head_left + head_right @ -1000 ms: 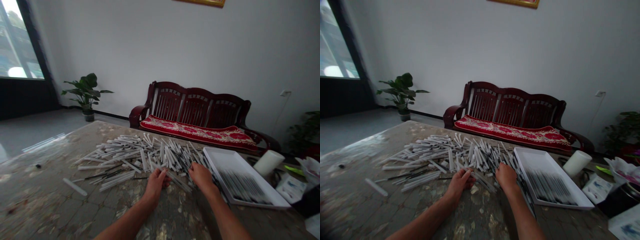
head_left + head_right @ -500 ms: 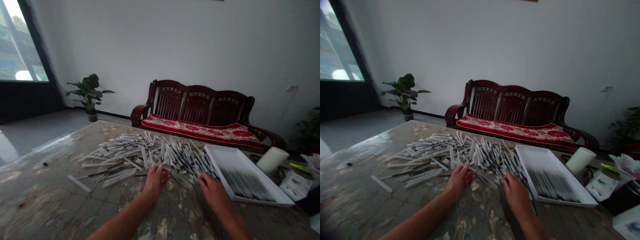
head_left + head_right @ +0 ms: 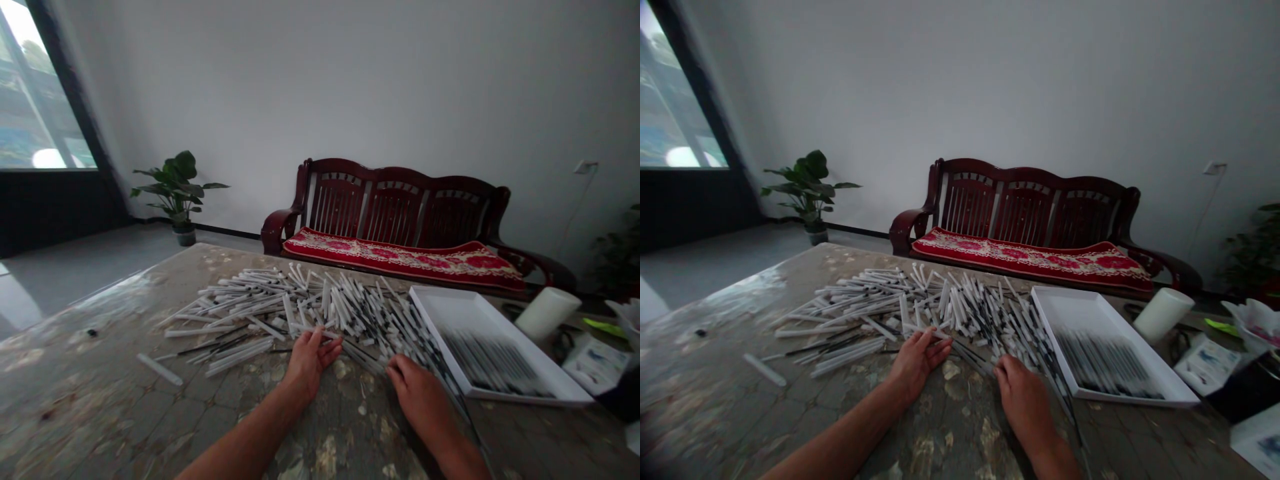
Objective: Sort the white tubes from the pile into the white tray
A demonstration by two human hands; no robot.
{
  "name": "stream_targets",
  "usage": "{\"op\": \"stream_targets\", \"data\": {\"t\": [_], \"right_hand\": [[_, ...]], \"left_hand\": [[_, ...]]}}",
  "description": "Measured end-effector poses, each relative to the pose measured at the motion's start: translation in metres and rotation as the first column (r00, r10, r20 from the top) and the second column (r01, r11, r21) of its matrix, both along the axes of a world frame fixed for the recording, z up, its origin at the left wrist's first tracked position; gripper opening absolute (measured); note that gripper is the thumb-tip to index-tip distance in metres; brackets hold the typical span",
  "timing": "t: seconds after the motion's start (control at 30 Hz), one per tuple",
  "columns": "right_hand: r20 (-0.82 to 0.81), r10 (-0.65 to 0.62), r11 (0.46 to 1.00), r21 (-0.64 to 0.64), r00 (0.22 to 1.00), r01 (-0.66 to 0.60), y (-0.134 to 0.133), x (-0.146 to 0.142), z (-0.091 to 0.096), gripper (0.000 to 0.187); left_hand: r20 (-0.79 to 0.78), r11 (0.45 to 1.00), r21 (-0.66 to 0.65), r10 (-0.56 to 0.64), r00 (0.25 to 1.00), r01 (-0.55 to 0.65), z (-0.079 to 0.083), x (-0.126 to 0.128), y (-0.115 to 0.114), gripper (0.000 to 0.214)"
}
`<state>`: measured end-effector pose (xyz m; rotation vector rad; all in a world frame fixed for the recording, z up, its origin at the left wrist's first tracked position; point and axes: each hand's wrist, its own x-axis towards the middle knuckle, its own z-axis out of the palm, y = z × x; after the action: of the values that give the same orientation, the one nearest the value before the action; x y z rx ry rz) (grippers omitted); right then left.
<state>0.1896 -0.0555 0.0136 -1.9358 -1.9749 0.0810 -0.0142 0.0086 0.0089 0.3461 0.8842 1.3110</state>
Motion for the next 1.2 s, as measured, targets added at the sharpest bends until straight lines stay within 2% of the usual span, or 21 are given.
{"op": "stream_targets", "data": {"t": [0.33, 0.5, 0.6, 0.73, 0.87, 0.97, 1.07, 1.2], "right_hand": [[-0.010, 0.015, 1.000, 0.026, 1.000, -0.015, -0.001, 0.002, -0.006, 0.013], [0.007, 0.029, 0.998, 0.051, 1.000, -0.030, -0.002, 0.001, -0.006, 0.013], [0.020, 0.046, 0.997, 0.067, 0.999, -0.047, -0.002, 0.001, -0.006, 0.012], [-0.008, 0.070, 0.996, 0.055, 0.998, -0.069, -0.001, 0.004, 0.004, 0.011], [-0.196, 0.095, 0.994, -0.038, 0.976, -0.105, 0.008, 0.000, 0.021, 0.015], [-0.473, 0.091, 0.967, -0.168, 0.876, -0.191, 0.020, -0.010, 0.027, 0.015], [-0.733, 0.006, 0.933, -0.240, 0.680, -0.267, 0.030, -0.023, 0.025, 0.022], [-0.893, -0.078, 0.932, -0.223, 0.443, -0.284, 0.033, -0.040, 0.016, 0.043]], "left_hand": [[-0.006, 1.000, -0.025, 0.019, 1.000, -0.019, 0.002, 0.000, 0.001, 0.011], [-0.013, 1.000, 0.006, -0.002, 1.000, 0.002, -0.002, 0.001, 0.001, 0.014], [-0.071, 0.997, 0.056, -0.044, 0.996, 0.048, -0.006, 0.001, 0.001, 0.016], [-0.203, 0.988, 0.124, -0.062, 0.977, 0.088, -0.008, 0.000, 0.001, 0.023], [-0.264, 0.982, 0.125, -0.107, 0.959, 0.144, -0.007, 0.002, 0.000, 0.028], [-0.224, 0.969, 0.098, -0.202, 0.954, 0.228, -0.005, 0.007, -0.004, 0.027], [-0.139, 0.943, 0.092, -0.305, 0.942, 0.319, -0.004, 0.010, -0.012, 0.025], [-0.007, 0.928, 0.069, -0.368, 0.930, 0.367, -0.001, 0.009, -0.018, 0.019]]}}
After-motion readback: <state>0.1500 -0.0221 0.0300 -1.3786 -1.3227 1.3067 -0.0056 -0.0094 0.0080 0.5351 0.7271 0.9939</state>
